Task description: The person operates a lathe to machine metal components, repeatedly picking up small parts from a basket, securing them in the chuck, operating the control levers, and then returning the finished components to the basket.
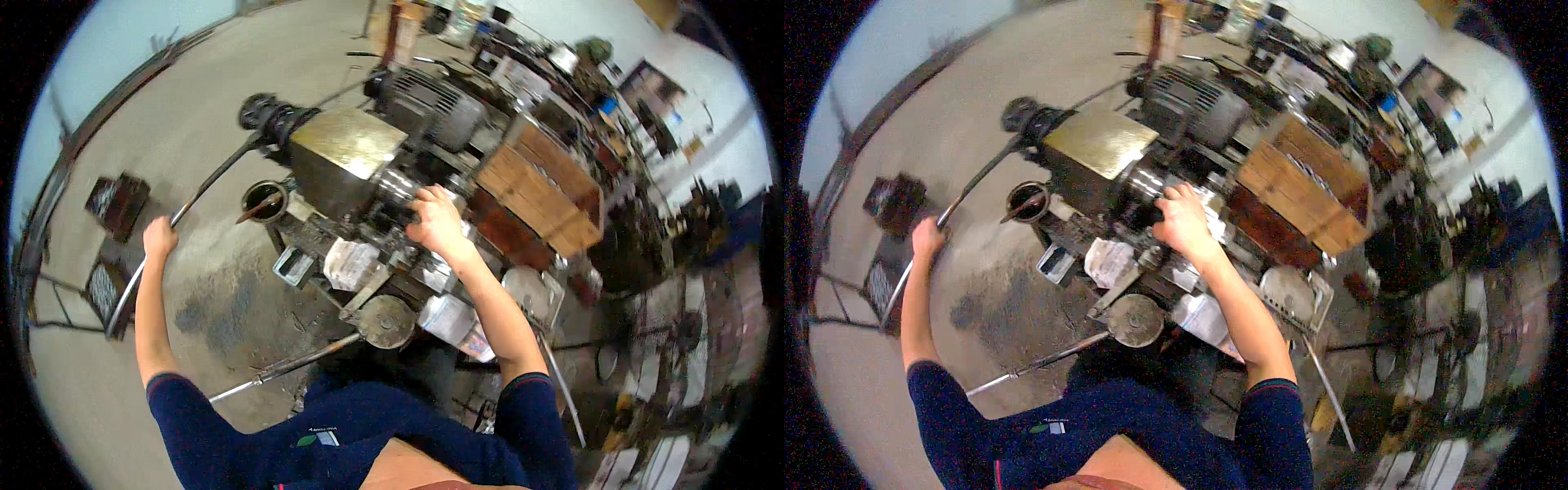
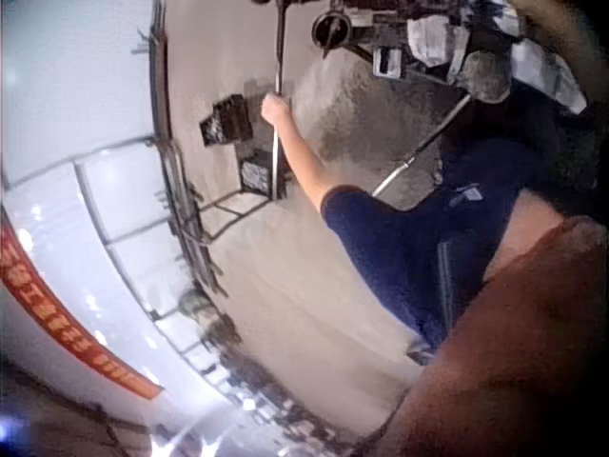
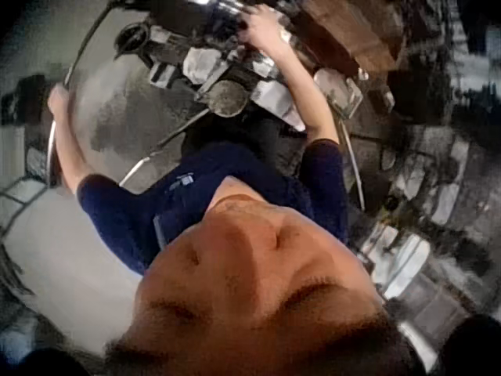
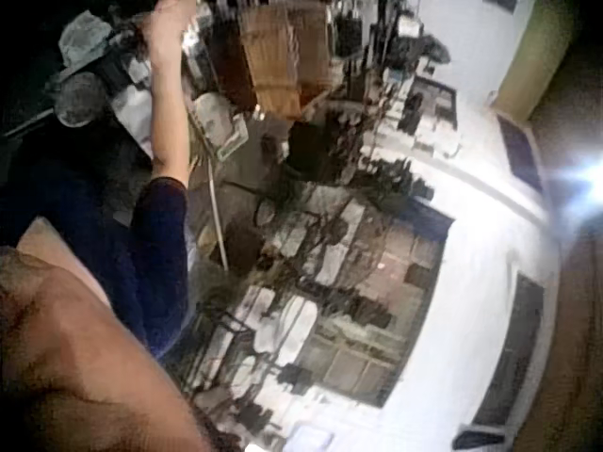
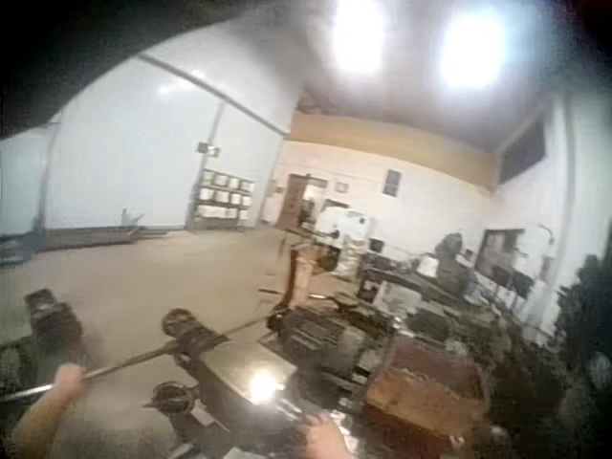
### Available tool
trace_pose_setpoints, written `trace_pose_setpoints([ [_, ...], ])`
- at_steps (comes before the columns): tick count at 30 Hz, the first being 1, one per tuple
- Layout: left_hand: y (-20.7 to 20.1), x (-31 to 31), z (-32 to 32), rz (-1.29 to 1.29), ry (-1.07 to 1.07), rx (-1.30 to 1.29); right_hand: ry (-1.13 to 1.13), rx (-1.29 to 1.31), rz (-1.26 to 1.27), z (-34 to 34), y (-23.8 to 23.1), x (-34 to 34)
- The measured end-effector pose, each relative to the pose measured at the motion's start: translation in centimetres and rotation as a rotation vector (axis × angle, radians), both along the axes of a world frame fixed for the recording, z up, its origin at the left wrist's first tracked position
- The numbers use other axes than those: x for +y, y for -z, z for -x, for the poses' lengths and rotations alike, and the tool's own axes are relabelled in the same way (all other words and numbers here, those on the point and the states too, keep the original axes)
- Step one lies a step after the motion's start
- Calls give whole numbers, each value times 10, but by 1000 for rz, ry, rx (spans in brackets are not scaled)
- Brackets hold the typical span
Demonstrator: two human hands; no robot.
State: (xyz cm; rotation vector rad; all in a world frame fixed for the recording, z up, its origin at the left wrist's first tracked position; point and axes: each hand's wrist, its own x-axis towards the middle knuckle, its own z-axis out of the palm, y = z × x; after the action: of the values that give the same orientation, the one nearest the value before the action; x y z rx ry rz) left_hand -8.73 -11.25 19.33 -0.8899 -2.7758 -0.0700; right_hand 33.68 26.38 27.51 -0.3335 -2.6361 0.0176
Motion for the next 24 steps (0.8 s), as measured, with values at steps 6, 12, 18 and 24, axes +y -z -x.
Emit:
trace_pose_setpoints([
  [6, 87, 74, -88, -776, 114, -305, 158, 187, 143, -141, -21, -23],
  [12, 217, 140, -148, 127, 376, -407, 724, 72, 254, -313, 20, -44],
  [18, 185, 168, -111, 429, 658, -101, 1264, -199, 184, -500, 109, -58],
  [24, 174, 135, -121, 114, 293, -445, 1783, -495, 413, -574, 149, -93],
])
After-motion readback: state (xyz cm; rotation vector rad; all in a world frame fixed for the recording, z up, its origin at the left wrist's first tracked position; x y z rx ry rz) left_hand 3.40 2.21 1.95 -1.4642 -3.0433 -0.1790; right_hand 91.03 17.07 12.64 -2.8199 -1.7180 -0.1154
